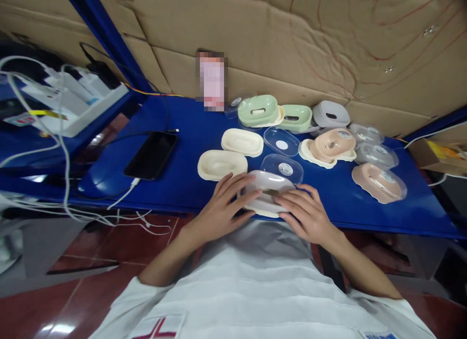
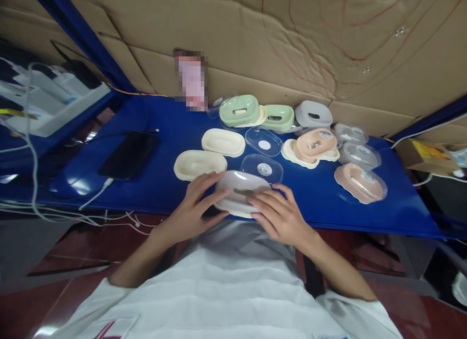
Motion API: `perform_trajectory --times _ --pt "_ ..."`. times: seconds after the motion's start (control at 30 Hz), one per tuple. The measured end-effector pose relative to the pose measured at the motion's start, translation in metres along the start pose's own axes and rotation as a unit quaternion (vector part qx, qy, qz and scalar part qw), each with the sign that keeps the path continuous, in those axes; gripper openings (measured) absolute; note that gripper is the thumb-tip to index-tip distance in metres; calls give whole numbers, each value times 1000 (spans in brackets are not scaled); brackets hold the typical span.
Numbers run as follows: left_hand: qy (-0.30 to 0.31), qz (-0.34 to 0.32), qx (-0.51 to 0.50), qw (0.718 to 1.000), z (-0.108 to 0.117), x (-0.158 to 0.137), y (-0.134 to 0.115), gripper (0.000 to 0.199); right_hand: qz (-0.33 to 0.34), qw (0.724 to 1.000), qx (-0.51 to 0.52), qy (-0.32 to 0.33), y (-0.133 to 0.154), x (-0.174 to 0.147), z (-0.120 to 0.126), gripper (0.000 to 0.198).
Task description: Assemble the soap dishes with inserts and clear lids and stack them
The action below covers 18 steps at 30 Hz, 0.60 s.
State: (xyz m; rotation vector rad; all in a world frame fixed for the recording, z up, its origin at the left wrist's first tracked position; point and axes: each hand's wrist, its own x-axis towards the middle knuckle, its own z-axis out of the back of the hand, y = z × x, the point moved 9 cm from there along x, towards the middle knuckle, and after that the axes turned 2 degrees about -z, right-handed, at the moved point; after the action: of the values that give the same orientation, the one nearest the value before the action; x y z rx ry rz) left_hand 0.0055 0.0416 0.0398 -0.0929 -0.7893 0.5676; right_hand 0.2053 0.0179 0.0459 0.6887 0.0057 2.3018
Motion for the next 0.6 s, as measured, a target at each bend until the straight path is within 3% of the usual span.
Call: perform_trajectory --times 0.2,0.4,0.5,0.6 --pt "1 -26 -15 1000 -3 1 1 31 26 999 -35 6 11 7 -15 37" --pt "15 -32 -20 999 -5 3 0 20 26 998 -49 31 17 7 -18 45" --pt "14 -30 -32 999 -3 5 -1 20 -19 999 -34 32 -7 8 -9 47" --pt "17 -12 -53 998 -2 4 1 21 -134 988 -66 28 -53 5 -3 54"
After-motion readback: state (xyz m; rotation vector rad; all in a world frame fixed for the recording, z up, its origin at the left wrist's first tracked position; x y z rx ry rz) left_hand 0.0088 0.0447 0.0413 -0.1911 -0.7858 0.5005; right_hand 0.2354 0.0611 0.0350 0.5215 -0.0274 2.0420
